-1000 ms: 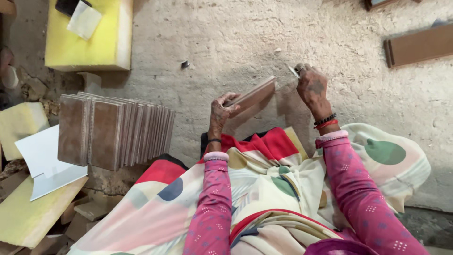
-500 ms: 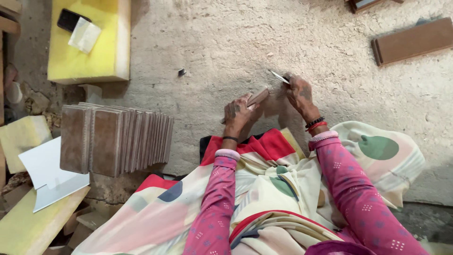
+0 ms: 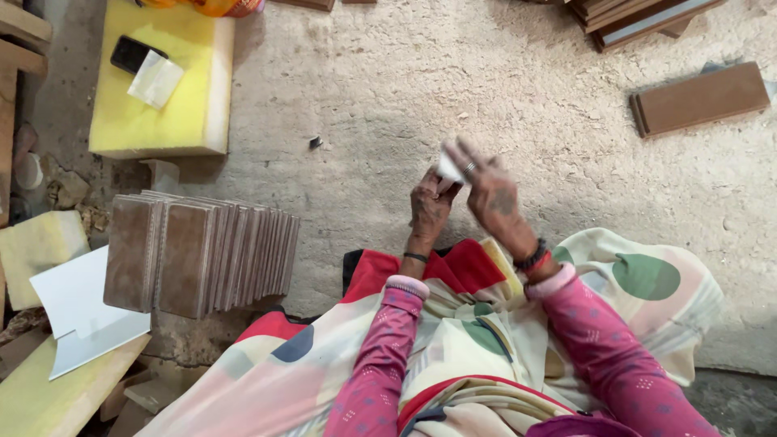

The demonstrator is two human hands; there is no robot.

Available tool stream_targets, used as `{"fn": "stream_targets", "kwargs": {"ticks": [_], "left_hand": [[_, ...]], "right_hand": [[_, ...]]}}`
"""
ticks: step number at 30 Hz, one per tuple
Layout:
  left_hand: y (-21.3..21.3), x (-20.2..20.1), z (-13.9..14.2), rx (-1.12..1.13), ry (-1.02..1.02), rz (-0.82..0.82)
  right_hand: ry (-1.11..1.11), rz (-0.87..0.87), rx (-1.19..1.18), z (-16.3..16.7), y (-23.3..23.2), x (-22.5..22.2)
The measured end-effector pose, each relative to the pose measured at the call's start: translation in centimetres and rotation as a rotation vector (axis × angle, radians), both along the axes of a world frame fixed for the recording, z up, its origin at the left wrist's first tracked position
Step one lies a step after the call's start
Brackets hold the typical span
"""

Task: The person sits on the floor and sands small rectangular wooden blocks using a sanding block. They pick up each block, rub its surfaces and edges, and place the finished pieces into a growing stack nearby.

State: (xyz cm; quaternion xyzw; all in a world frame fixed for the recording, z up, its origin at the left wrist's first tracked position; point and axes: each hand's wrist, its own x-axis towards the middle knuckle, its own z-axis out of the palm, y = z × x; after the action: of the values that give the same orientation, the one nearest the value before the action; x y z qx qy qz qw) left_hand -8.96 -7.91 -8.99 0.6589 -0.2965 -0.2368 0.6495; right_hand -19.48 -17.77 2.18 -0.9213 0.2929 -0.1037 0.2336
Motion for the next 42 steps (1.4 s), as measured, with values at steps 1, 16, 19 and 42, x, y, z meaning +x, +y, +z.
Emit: {"fn": "stream_targets", "kwargs": {"ticks": [1, 16, 19, 42], "left_hand": [[0.1, 0.1, 0.5, -0.086, 0.272, -0.036], [2.9, -0.6, 0.0, -0.023, -0.099, 0.007], [3.0, 0.0, -0.6, 0.352, -0.581, -0.007], [2.4, 0.4, 0.7, -0.005, -0.065, 0.036]], "right_hand": [[-0.134, 0.025, -0.092, 0.4, 1.3, -0.4], [-0.276, 0.055, -0.345, -0.9, 3.0, -0.3], [-0.333, 0.045, -0.368, -0.9, 3.0, -0.3], [-0.169, 0.133, -0.411, -0.4, 2.4, -0.6]]}}
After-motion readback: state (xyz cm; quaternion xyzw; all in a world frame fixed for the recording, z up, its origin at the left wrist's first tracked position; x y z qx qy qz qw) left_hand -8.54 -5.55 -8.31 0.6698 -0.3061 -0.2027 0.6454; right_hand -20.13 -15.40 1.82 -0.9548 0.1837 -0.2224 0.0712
